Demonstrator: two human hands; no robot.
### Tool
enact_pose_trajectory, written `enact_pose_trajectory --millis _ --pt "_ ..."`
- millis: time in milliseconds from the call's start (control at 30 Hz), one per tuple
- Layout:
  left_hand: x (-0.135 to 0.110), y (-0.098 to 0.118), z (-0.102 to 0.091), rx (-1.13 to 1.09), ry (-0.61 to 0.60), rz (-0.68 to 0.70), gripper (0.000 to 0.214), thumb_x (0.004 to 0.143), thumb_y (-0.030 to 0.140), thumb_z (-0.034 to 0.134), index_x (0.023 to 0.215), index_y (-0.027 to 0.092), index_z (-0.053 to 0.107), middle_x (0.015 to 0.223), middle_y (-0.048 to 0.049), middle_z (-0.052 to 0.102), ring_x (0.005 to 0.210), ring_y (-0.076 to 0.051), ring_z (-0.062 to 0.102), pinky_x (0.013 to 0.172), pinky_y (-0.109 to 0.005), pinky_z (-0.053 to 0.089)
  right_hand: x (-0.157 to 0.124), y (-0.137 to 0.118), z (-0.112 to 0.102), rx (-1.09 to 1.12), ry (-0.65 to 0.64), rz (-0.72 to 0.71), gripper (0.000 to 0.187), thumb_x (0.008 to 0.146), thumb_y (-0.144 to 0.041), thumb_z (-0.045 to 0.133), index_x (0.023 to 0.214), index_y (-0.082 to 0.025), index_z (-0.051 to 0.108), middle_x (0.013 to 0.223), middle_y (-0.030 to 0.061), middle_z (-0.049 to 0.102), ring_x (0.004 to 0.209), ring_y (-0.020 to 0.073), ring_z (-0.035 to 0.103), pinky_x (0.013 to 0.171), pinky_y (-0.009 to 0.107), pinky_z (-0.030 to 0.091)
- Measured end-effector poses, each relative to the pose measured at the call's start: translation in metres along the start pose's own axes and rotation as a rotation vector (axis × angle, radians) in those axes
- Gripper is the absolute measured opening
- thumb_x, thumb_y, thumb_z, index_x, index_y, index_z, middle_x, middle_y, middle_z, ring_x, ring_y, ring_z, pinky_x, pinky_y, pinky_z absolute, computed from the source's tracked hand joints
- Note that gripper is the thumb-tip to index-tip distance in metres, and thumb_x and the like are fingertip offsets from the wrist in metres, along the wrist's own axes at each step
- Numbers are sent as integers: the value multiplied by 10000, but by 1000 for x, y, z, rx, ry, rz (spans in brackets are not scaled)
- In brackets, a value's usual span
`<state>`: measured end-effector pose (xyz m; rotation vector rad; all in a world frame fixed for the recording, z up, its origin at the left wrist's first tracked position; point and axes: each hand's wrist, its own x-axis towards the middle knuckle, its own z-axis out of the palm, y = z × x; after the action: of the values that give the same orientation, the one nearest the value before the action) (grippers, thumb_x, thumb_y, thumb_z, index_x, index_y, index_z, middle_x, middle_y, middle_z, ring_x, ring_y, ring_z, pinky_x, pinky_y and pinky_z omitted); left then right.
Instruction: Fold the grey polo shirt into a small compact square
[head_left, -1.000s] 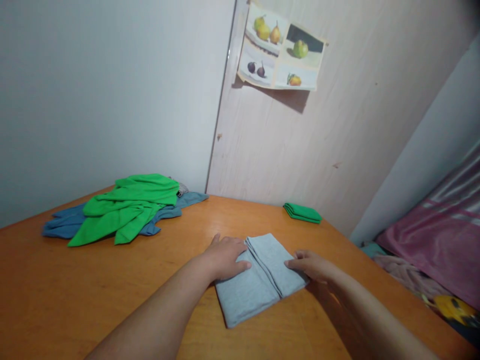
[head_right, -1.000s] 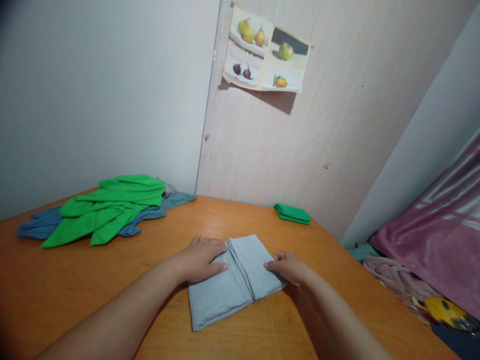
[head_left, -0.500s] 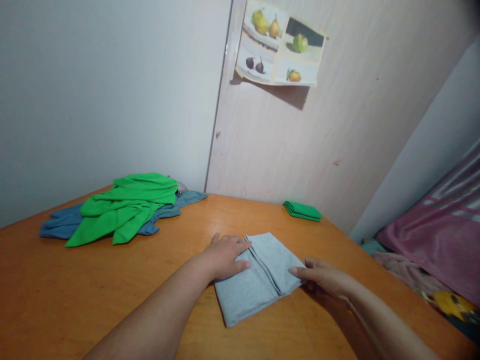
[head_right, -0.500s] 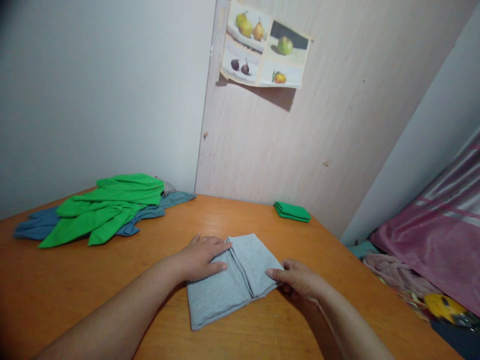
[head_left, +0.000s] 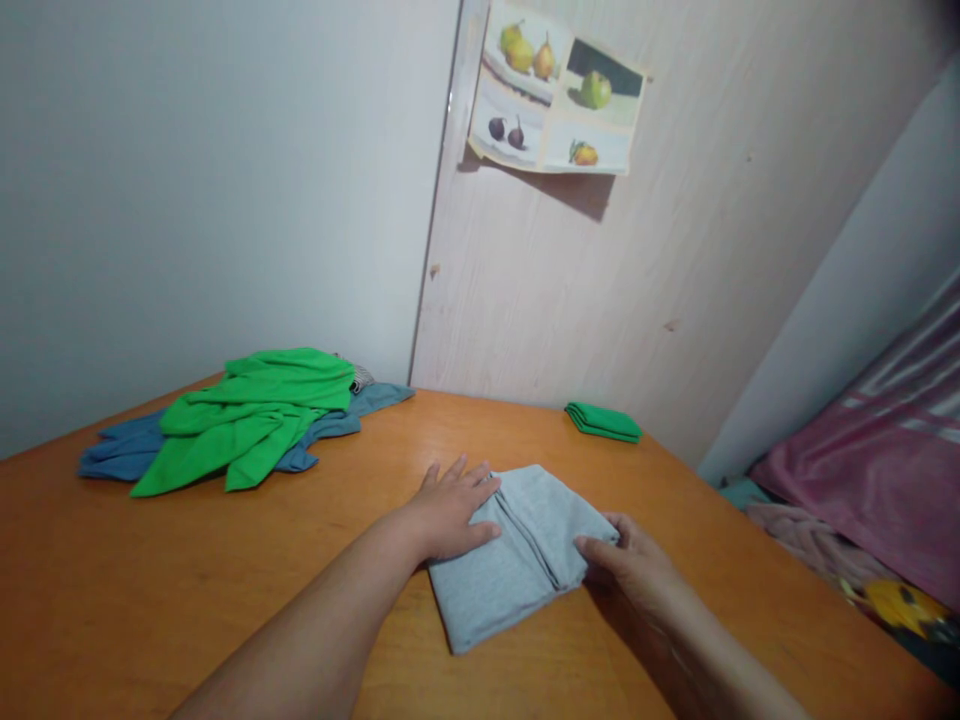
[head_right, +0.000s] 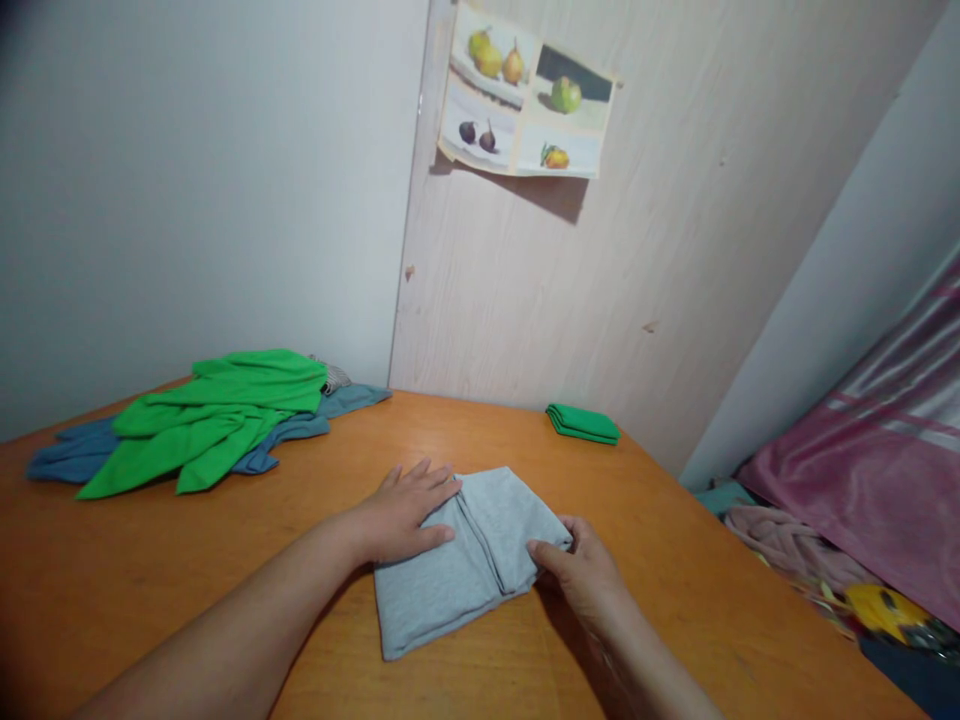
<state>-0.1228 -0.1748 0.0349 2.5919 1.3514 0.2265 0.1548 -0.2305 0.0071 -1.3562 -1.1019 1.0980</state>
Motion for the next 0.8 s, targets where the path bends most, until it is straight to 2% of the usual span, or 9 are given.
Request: enact_pose_trajectory --millis 100,233,400,467,600,700,800 --pt "0 0 0 -3 -14 -10 717 891 657 423 1525 342 307 1639 -55 157 1495 -373 55 1136 -670 60 -1 -4 4 -97 70 -118 425 648 -356 774 994 -220 567 822 38 682 725 209 653 616 286 513" --pt "0 -3 1 -20 -8 -36 741 864 723 424 1509 370 333 1635 -76 161 1491 -388 55 1119 -694 32 -14 -19 18 -357 161 -294 438 752 -367 668 1142 -216 534 917 66 686 817 233 658 671 307 535" --pt "1 -5 3 -34 -4 -63 775 827 777 431 1500 404 335 1629 -83 197 1488 -406 43 1093 -730 18 -42 -21 45 -605 197 -638 427 881 -312 540 1292 -220 471 1141 101 643 978 236 632 844 357 524" --pt "2 -6 4 -41 2 -70 819 808 763 473 1519 398 290 1632 -83 188 1485 -413 51 1095 -730 30 -51 -16 57 -669 152 -802 401 899 -268 514 1296 -221 484 1151 106 639 1003 238 624 862 365 521" --pt "5 -8 5 -57 7 -102 908 787 691 550 1555 359 197 1641 -102 126 1485 -414 53 1104 -722 70 -63 -8 76 -778 -5 -1097 414 875 -162 507 1286 -212 500 1053 98 668 921 230 631 783 357 538" --pt "5 -16 3 -71 -31 -160 823 808 641 543 1534 372 267 1637 -84 159 1483 -423 23 1097 -733 66 -68 -10 83 -835 -49 -1227 408 846 -104 495 1243 -195 525 990 90 684 871 224 634 743 350 539" --pt "1 -29 -3 -92 -32 -239 790 790 590 572 1508 353 341 1627 -78 210 1486 -406 39 1121 -700 67 -70 -11 85 -862 -87 -1316 418 833 -86 490 1233 -196 543 1025 94 700 917 234 645 791 371 535"
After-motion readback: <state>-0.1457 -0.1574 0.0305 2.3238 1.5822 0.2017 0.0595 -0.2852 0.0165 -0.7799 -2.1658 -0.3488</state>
